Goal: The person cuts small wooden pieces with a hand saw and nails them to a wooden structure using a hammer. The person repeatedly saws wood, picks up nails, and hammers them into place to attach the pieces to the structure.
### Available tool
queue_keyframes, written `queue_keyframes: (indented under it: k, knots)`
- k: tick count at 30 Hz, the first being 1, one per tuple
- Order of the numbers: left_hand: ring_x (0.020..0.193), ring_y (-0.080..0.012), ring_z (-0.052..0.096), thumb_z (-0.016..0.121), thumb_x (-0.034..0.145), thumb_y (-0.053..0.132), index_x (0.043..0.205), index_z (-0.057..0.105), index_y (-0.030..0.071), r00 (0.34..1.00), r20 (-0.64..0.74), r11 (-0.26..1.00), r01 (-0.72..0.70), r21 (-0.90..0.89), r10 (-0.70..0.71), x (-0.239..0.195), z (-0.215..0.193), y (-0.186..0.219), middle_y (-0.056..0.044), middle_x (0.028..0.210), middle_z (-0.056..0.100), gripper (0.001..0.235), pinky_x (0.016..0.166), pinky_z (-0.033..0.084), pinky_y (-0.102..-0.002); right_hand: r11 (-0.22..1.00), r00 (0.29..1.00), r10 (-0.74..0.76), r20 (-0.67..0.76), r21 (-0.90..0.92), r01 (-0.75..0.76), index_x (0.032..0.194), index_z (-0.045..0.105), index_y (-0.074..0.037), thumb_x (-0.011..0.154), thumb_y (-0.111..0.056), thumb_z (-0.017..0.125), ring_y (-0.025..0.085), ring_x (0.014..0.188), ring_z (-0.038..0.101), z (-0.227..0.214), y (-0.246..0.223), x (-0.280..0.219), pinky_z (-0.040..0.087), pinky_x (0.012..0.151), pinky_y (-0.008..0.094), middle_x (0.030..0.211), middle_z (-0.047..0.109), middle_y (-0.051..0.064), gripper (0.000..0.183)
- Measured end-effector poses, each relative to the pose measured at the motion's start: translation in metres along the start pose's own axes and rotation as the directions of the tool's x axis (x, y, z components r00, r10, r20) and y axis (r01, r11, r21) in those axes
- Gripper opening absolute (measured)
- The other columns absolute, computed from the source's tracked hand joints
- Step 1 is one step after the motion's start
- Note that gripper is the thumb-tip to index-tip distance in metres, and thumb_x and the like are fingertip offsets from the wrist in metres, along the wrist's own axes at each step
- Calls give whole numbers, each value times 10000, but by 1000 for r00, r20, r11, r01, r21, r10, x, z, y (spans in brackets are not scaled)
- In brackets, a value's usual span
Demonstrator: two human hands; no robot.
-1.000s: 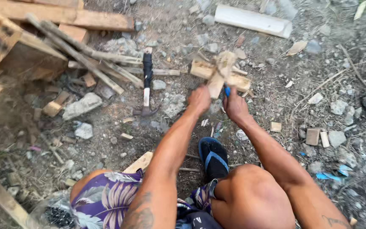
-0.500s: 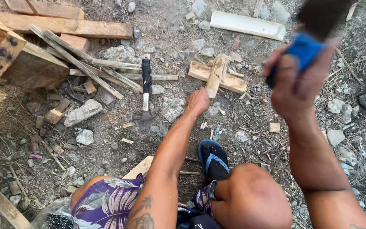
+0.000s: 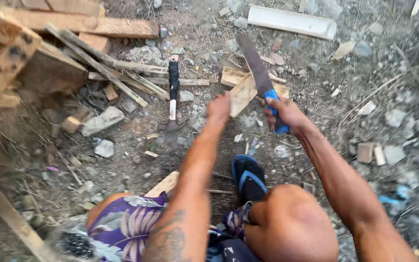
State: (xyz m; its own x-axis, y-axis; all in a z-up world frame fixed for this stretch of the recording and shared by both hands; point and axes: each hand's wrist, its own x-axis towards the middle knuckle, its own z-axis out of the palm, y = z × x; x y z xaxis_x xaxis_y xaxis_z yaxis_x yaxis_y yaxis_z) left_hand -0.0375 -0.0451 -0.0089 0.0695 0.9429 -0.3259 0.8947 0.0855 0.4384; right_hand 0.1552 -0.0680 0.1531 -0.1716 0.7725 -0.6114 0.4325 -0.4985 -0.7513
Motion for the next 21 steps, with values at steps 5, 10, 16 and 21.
queue_keyframes:
  k: [5, 10, 16, 21]
  knots:
    - [986, -466, 730, 534, 931, 122, 1113, 627, -37, 995, 84, 982, -27, -189, 44, -4, 8, 8, -315, 1045, 728, 259, 837, 592, -563, 701, 711, -687, -151, -394, 594, 1464, 309, 31, 1129, -145, 448, 109, 768, 686, -22, -101, -78, 588, 597, 252, 1032, 668, 42, 404]
    - [1015, -527, 681, 540, 873, 108, 1104, 618, -75, 992, 113, 940, -8, -340, 50, 14, -4, 21, -362, 1068, 693, 305, 916, 544, -580, 472, 362, -872, -329, -369, 801, 1338, 338, -27, 1187, -151, 490, 180, 749, 640, -18, -83, -46, 555, 675, 302, 963, 627, 94, 248]
    - [1076, -487, 675, 511, 934, 103, 1204, 610, -65, 992, 123, 973, 63, -222, -36, -2, 1, 13, -337, 1132, 686, 333, 929, 531, -588, 641, 958, -196, -209, -767, -36, 1229, 394, 38, 971, -179, 548, 531, 799, 659, 26, 61, 56, 509, 747, 620, 849, 660, 341, 370]
    - [1039, -399, 736, 479, 999, 114, 1136, 670, 7, 998, 48, 996, -37, -78, 41, 24, 1, 27, -245, 1093, 747, 259, 868, 600, -532, 763, 960, -233, -152, -641, 84, 1197, 444, 19, 975, -210, 588, 548, 878, 652, -3, 93, 74, 524, 795, 621, 934, 662, 349, 350]
